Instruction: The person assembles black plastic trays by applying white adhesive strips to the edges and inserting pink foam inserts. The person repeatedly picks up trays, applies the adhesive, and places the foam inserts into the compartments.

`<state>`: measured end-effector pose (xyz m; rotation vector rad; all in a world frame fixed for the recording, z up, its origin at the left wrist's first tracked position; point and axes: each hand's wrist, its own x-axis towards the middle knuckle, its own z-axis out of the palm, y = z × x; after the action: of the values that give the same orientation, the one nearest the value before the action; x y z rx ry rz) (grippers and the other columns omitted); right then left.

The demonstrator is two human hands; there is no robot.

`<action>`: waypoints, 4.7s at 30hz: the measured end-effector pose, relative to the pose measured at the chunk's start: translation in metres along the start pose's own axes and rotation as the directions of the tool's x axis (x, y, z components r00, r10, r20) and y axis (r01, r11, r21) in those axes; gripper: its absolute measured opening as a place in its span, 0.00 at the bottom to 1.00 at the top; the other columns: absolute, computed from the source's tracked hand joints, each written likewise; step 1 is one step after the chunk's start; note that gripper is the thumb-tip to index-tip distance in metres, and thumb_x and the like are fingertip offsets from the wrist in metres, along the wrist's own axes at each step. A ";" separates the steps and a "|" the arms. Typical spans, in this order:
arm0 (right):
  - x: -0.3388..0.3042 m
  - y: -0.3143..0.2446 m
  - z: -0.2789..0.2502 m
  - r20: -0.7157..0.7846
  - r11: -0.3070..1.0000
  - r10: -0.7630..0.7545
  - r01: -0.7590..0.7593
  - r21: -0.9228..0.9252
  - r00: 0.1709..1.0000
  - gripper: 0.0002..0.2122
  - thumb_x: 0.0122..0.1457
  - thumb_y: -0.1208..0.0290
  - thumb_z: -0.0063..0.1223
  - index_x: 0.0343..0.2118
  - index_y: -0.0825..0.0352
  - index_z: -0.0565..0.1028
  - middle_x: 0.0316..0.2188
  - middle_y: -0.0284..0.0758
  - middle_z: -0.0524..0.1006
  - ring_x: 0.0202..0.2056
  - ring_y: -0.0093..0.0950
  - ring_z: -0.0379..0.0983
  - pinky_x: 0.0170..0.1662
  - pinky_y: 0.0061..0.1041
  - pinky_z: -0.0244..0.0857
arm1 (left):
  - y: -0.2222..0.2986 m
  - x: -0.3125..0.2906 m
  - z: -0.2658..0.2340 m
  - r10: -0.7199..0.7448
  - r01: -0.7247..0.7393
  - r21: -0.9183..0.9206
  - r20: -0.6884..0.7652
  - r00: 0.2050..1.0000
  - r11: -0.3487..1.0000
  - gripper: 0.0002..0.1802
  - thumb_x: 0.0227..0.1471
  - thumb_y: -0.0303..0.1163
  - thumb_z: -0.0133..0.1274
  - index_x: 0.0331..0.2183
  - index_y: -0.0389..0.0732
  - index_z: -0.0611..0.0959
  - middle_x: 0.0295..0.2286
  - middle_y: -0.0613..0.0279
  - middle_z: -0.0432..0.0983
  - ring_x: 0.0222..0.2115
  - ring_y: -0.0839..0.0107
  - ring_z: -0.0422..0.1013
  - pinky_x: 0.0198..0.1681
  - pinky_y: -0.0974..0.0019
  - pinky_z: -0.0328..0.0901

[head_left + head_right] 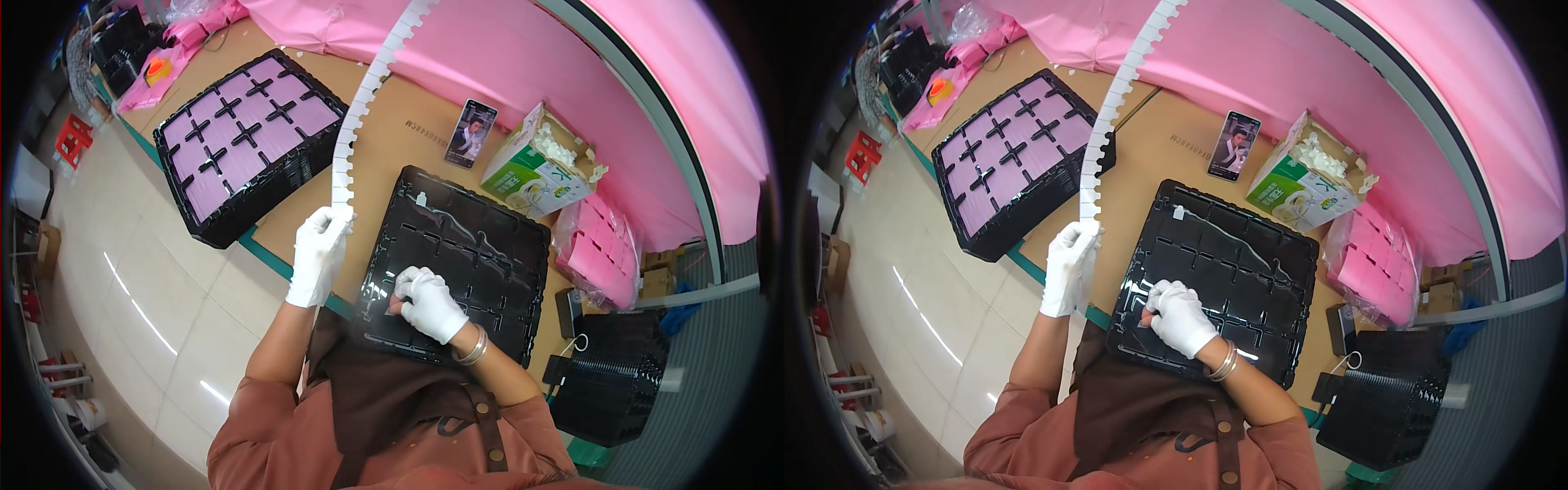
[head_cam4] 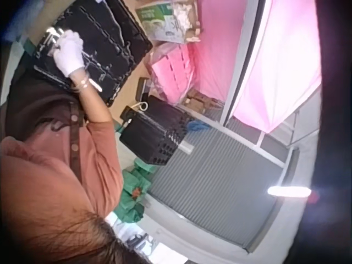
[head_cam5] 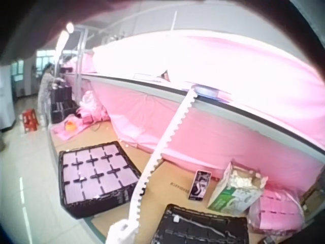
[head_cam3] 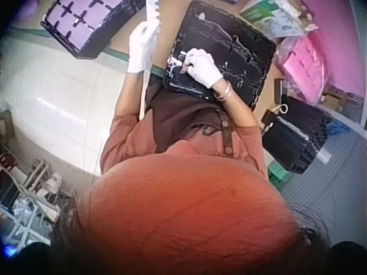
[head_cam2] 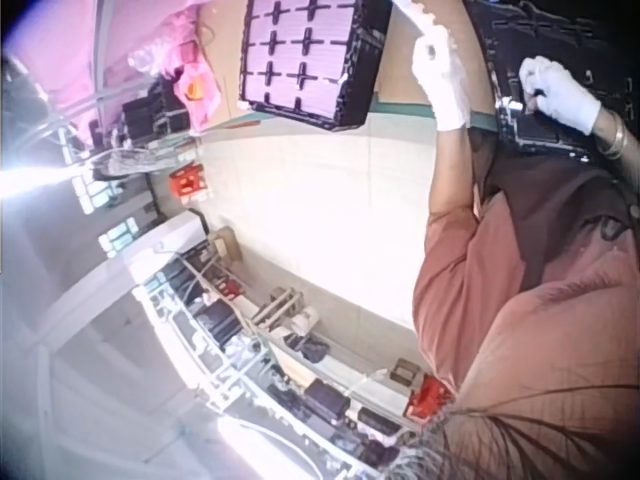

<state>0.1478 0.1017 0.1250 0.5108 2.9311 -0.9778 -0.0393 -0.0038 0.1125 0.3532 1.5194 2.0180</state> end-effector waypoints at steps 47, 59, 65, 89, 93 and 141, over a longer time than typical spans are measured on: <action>-0.054 0.149 -0.142 -0.722 0.960 0.230 -0.032 0.278 0.653 0.03 0.50 0.76 0.61 0.27 0.69 0.79 0.29 0.34 0.77 0.31 0.27 0.72 0.37 0.25 0.66 | 0.015 -0.012 0.054 -0.120 0.112 0.127 0.063 0.991 0.986 0.11 0.55 0.37 0.58 0.36 0.40 0.83 0.27 0.70 0.77 0.17 0.88 0.62 0.18 0.81 0.54; -0.065 0.233 -0.165 -0.340 0.901 0.434 -0.394 0.183 0.834 0.04 0.43 0.81 0.63 0.23 0.67 0.81 0.26 0.37 0.76 0.30 0.32 0.75 0.36 0.27 0.69 | 0.012 -0.021 0.053 -0.027 0.009 0.200 0.086 0.996 0.980 0.09 0.56 0.33 0.56 0.35 0.38 0.84 0.28 0.68 0.78 0.21 0.87 0.64 0.21 0.80 0.54; -0.060 0.228 -0.133 -0.523 0.899 0.331 -0.431 -0.077 0.785 0.08 0.37 0.79 0.69 0.19 0.65 0.78 0.30 0.38 0.74 0.36 0.38 0.73 0.41 0.31 0.69 | 0.003 -0.023 0.053 -0.049 0.038 0.190 0.053 0.997 0.981 0.09 0.56 0.32 0.56 0.36 0.37 0.83 0.28 0.70 0.77 0.23 0.87 0.63 0.24 0.79 0.54; -0.038 0.021 -0.051 -0.383 0.263 0.439 0.291 0.920 0.813 0.09 0.56 0.72 0.61 0.38 0.67 0.76 0.30 0.26 0.77 0.32 0.14 0.69 0.35 0.16 0.64 | 0.007 -0.070 0.134 -0.104 0.107 0.010 0.347 0.932 0.994 0.12 0.59 0.33 0.54 0.41 0.37 0.83 0.23 0.71 0.72 0.20 0.87 0.66 0.22 0.80 0.61; -0.042 0.020 -0.057 -0.332 0.331 0.381 0.207 0.920 0.863 0.08 0.55 0.72 0.62 0.36 0.66 0.76 0.31 0.27 0.77 0.34 0.17 0.70 0.38 0.19 0.64 | 0.011 -0.066 0.131 -0.083 0.082 0.017 0.315 0.945 0.997 0.12 0.58 0.32 0.54 0.41 0.36 0.83 0.25 0.69 0.76 0.20 0.86 0.67 0.23 0.79 0.61; -0.204 0.118 -0.062 -0.452 0.892 0.380 -0.450 -0.053 0.807 0.07 0.43 0.79 0.62 0.26 0.65 0.77 0.30 0.36 0.73 0.35 0.38 0.72 0.39 0.35 0.67 | 0.007 -0.031 0.075 -0.069 0.060 0.061 0.170 0.983 0.996 0.17 0.61 0.39 0.49 0.41 0.34 0.78 0.30 0.62 0.75 0.26 0.78 0.71 0.30 0.75 0.67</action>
<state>0.3828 0.1647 0.1289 1.4578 2.9867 -0.6296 0.0230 0.0355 0.1464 0.4816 1.4627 1.8479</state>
